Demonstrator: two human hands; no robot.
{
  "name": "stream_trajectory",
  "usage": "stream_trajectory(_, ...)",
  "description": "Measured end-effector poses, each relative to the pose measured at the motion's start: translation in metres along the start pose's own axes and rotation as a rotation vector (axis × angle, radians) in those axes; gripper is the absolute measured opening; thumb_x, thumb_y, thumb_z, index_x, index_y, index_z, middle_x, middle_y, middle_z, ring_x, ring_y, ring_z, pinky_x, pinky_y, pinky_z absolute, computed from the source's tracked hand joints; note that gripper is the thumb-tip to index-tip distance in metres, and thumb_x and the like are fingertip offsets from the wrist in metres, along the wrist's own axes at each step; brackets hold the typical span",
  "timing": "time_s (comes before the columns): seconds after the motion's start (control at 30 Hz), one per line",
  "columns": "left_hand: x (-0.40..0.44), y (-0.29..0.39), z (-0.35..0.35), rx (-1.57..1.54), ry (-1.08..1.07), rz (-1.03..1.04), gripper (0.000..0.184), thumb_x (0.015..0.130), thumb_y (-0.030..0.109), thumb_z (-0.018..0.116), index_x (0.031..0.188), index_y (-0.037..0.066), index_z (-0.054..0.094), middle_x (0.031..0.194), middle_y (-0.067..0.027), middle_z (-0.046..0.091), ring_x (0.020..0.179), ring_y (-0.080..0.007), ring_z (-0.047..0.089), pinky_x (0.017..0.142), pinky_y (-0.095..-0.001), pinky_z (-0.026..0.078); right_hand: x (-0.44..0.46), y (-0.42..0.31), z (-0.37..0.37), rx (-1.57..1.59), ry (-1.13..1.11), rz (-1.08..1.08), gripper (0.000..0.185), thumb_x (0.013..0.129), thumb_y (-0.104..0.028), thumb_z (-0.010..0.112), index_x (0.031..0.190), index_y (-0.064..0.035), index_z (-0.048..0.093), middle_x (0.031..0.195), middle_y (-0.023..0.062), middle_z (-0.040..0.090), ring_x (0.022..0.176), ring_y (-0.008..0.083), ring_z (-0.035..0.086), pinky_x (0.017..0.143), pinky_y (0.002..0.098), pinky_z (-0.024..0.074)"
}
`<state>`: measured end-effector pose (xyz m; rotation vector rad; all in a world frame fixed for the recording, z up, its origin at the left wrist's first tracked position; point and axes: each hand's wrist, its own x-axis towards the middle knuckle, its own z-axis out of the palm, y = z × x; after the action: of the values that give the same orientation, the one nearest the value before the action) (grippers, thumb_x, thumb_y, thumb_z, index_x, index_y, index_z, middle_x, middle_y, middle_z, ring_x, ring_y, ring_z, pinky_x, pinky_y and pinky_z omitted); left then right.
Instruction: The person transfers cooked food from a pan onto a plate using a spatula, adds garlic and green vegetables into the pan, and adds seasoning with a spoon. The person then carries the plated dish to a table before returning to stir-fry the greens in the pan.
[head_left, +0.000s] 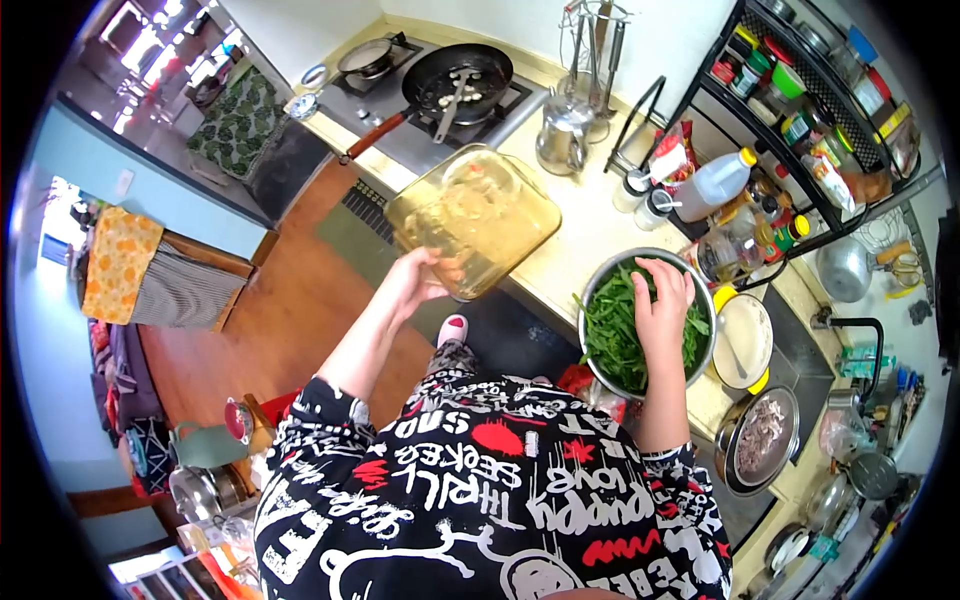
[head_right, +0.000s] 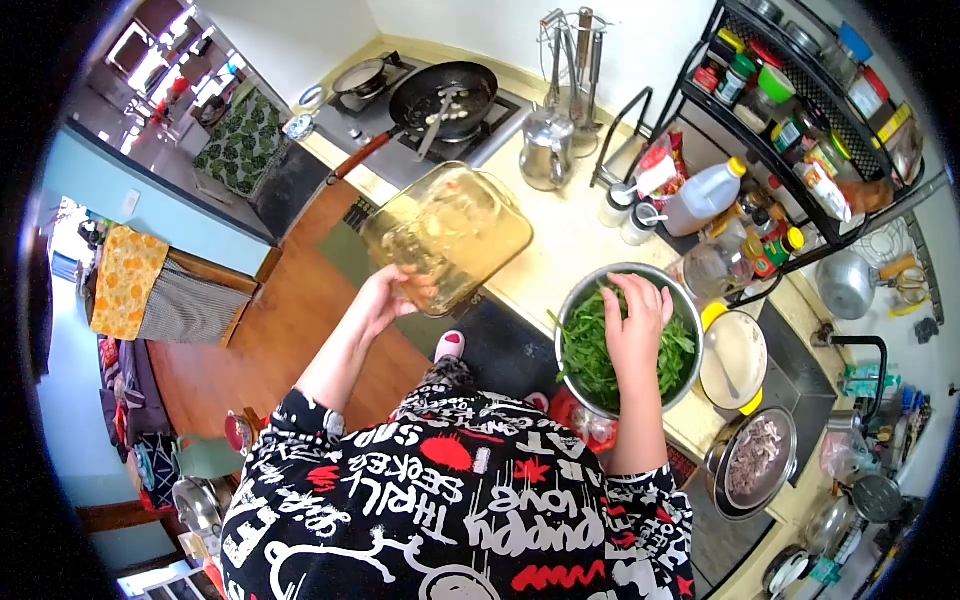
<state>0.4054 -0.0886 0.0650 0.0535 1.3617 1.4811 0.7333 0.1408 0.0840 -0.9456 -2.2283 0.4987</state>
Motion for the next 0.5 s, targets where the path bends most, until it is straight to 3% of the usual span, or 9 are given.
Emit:
stream_trajectory(0.03,-0.011,0.010,-0.009,-0.023,0.006,0.027,0.037,0.090,0.017,0.046,0.124,0.001,0.048,0.122,-0.0217,0.063,0.108,-0.0365,0.066,0.078,-0.0417,0.060,0.008,-0.005,0.004,-0.040,-0.005,-0.032,0.019,0.091,-0.019,0.066,0.108,-0.0093,0.067,0.109,0.0095,0.066,0.110,0.0283,0.059,0.109,0.0472,0.0322)
stream_trajectory(0.13,-0.033,0.045,-0.039,-0.104,0.002,0.120,0.045,0.091,0.018,0.045,0.133,0.001,0.043,0.128,-0.0218,0.060,0.116,-0.0401,0.062,0.086,-0.0465,0.058,0.041,-0.041,0.023,0.278,-0.083,0.072,0.019,0.092,-0.015,0.064,0.109,-0.0056,0.066,0.107,0.0125,0.065,0.104,0.0294,0.062,0.098,0.0421,0.0450)
stream_trajectory(0.17,-0.034,0.057,-0.050,-0.102,0.039,0.158,0.045,0.091,0.017,0.045,0.133,0.001,0.043,0.127,-0.0217,0.060,0.115,-0.0402,0.062,0.086,-0.0479,0.057,0.057,-0.053,0.038,0.370,-0.148,0.081,0.019,0.093,-0.011,0.063,0.110,-0.0029,0.065,0.106,0.0152,0.065,0.097,0.0292,0.065,0.083,0.0355,0.0525)
stream_trajectory(0.2,-0.030,0.070,-0.062,-0.098,0.075,0.195,0.044,0.091,0.017,0.045,0.133,0.001,0.043,0.127,-0.0217,0.060,0.115,-0.0403,0.062,0.087,-0.0493,0.057,0.074,-0.079,0.054,0.477,-0.178,0.148,0.018,0.093,-0.012,0.063,0.109,-0.0032,0.065,0.106,0.0149,0.065,0.094,0.0255,0.067,0.077,0.0331,0.0538)
stream_trajectory(0.27,-0.018,0.102,-0.086,-0.068,0.098,0.268,0.042,0.093,0.015,0.043,0.131,0.000,0.045,0.124,-0.0196,0.061,0.111,-0.0362,0.065,0.085,-0.0483,0.059,0.110,-0.104,0.119,0.502,-0.200,0.075,0.017,0.093,-0.014,0.065,0.106,-0.0026,0.063,0.096,0.0126,0.069,0.090,0.0230,0.069,0.075,0.0330,0.0553)
stream_trajectory(0.3,-0.011,0.121,-0.098,-0.045,0.111,0.304,0.041,0.093,0.015,0.043,0.130,-0.001,0.046,0.123,-0.0190,0.062,0.109,-0.0346,0.066,0.084,-0.0474,0.060,0.128,-0.131,0.147,0.558,-0.232,0.139,0.020,0.092,-0.019,0.066,0.103,-0.0029,0.060,0.091,0.0150,0.068,0.084,0.0256,0.069,0.074,0.0353,0.0544)
stream_trajectory(0.33,-0.001,0.140,-0.111,-0.021,0.124,0.337,0.040,0.093,0.015,0.043,0.129,-0.002,0.047,0.122,-0.0184,0.062,0.107,-0.0329,0.067,0.082,-0.0465,0.061,0.149,-0.137,0.188,0.401,-0.344,0.164,0.026,0.093,-0.024,0.066,0.103,-0.0031,0.055,0.090,0.0188,0.067,0.080,0.0301,0.068,0.073,0.0387,0.0531)
stream_trajectory(0.4,0.022,0.177,-0.136,-0.042,0.160,0.407,0.035,0.092,0.013,0.048,0.123,-0.002,0.051,0.114,-0.0155,0.065,0.098,-0.0274,0.069,0.076,-0.0420,0.062,0.183,-0.168,0.255,0.279,-0.450,0.239,0.045,0.090,-0.035,0.068,0.107,-0.0001,0.046,0.089,0.0241,0.065,0.083,0.0404,0.065,0.076,0.0447,0.0514)
stream_trajectory(0.5,0.056,0.237,-0.161,0.001,0.185,0.446,0.040,0.090,0.008,0.051,0.128,-0.003,0.048,0.115,-0.0144,0.063,0.099,-0.0250,0.069,0.073,-0.0378,0.061,0.209,-0.202,0.325,0.180,-0.379,0.281,0.050,0.088,-0.032,0.071,0.111,0.0011,0.042,0.099,0.0290,0.063,0.092,0.0458,0.063,0.082,0.0480,0.0506)
